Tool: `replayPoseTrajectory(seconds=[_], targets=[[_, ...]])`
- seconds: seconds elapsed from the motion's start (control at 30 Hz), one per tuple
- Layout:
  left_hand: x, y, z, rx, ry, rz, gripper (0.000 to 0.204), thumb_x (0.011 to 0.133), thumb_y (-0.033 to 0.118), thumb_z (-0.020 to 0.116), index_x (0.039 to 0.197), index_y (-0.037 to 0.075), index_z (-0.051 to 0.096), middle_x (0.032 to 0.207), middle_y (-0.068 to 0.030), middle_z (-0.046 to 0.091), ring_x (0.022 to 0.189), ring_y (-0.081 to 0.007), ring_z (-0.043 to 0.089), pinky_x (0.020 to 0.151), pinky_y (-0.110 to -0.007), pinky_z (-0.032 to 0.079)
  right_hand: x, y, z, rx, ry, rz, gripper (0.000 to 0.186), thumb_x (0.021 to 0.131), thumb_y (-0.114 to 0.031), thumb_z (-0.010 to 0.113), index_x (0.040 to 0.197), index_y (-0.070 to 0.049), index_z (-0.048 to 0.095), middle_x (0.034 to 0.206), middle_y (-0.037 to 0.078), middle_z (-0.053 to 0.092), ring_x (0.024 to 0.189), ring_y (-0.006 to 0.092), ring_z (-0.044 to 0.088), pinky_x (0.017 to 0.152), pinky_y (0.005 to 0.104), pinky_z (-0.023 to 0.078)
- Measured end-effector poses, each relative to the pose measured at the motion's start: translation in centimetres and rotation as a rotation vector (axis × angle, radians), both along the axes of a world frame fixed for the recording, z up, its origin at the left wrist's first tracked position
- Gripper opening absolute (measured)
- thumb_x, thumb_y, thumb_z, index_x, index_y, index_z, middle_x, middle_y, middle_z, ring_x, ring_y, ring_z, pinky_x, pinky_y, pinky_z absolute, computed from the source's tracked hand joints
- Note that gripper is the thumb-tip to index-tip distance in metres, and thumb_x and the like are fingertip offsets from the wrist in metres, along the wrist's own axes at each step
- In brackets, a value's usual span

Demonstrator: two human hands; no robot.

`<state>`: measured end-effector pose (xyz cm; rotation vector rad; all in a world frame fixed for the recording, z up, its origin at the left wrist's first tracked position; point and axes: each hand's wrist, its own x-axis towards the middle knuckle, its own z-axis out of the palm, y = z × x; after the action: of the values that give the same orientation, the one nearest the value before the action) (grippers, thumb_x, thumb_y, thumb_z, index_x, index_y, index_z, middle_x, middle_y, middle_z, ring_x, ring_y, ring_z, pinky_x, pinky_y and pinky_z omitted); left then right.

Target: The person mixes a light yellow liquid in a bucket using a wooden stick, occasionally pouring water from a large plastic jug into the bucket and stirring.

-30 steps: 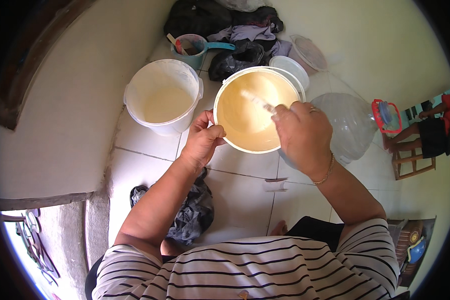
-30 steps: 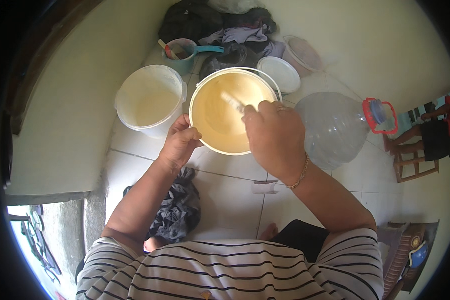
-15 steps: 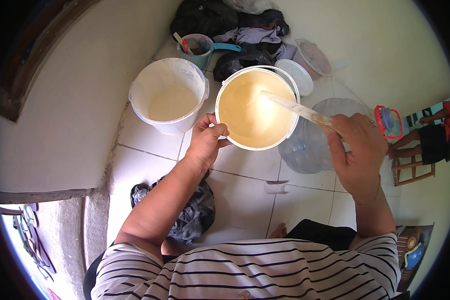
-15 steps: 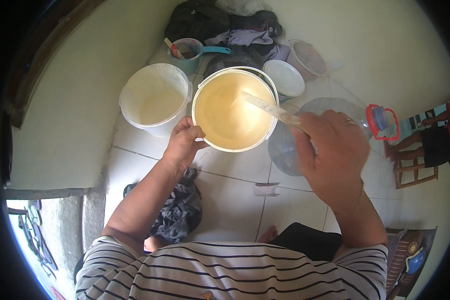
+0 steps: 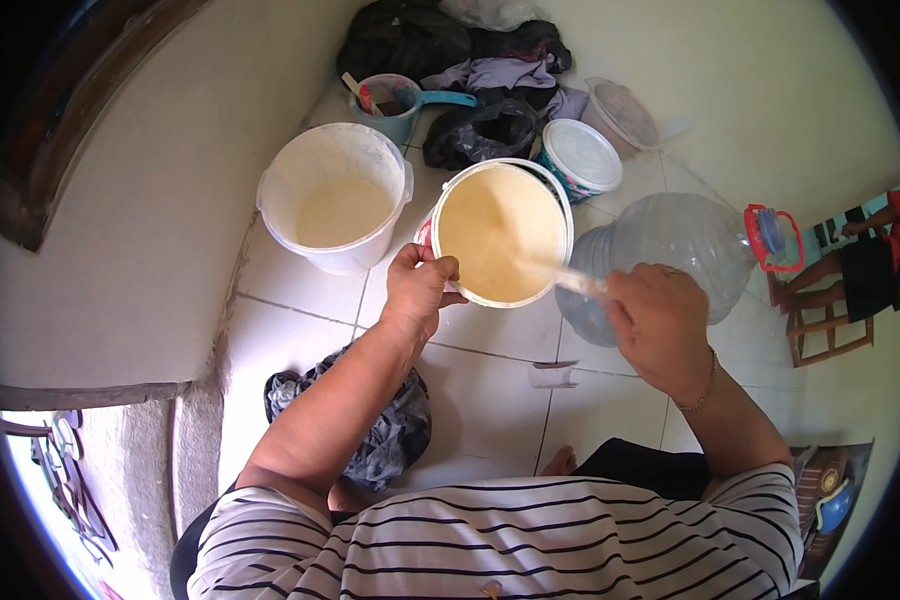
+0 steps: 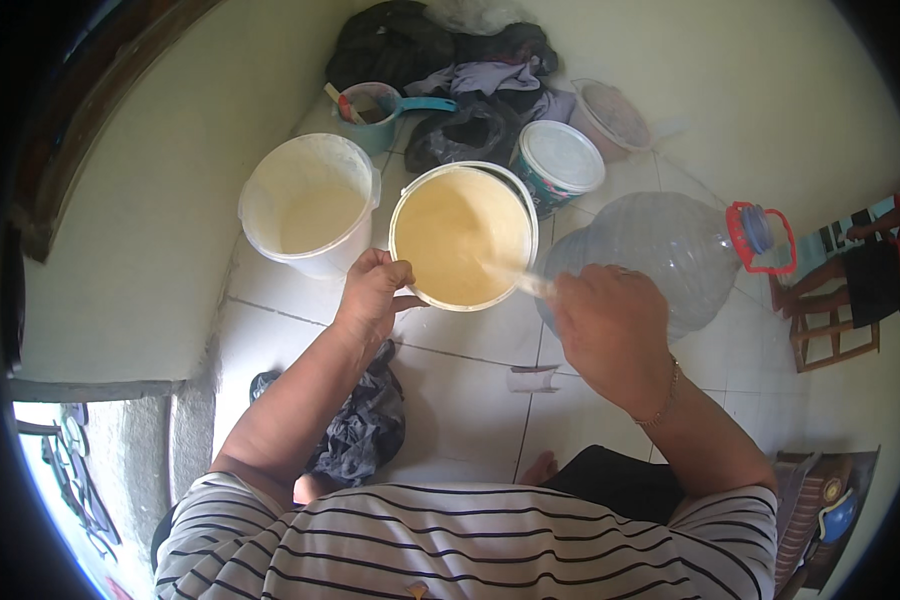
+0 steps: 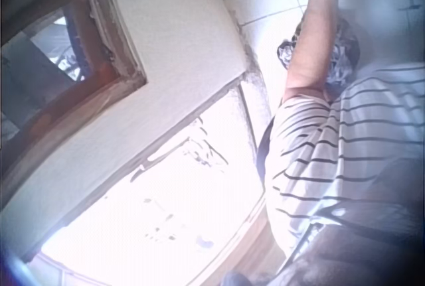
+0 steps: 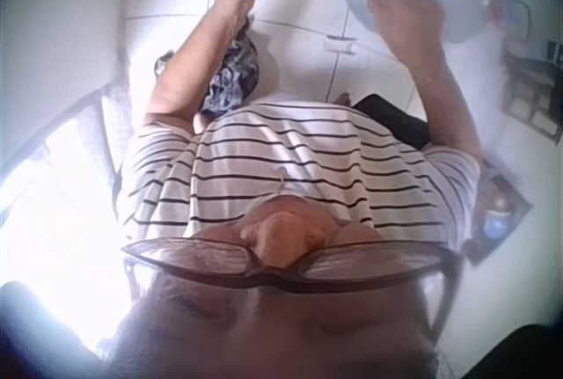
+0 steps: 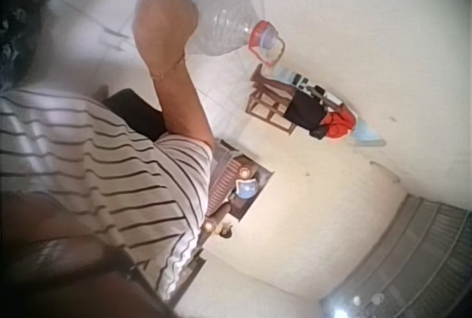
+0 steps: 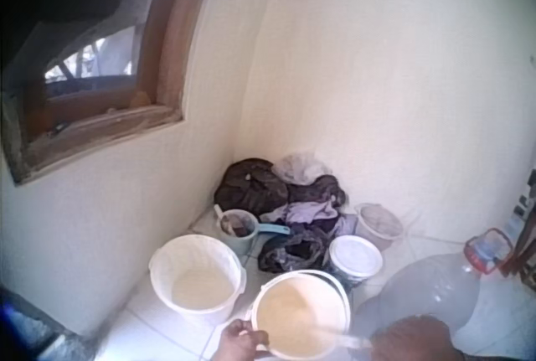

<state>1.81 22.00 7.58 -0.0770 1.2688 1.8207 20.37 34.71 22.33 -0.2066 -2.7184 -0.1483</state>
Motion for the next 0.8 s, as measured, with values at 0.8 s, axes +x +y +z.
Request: replayPoseTrajectory(seconds=[0.8], targets=[[0.8,0.5,1.1,0.36,0.013,-0.092,0.024,0.073,-0.009,0.057,0.081,0.01,0.043,0.106,-0.0058,0.056,0.086,-0.0201,0.063,0.074,-0.039,0.057,-4.9,1.3,-1.1,0.102,0.029,0.054,0.007,0.073,-0.012,0.064,0.069,-0.008,0.059,0.064,0.006,0.052,0.065,0.0241,0.056,0.058,0.0358,0.045]])
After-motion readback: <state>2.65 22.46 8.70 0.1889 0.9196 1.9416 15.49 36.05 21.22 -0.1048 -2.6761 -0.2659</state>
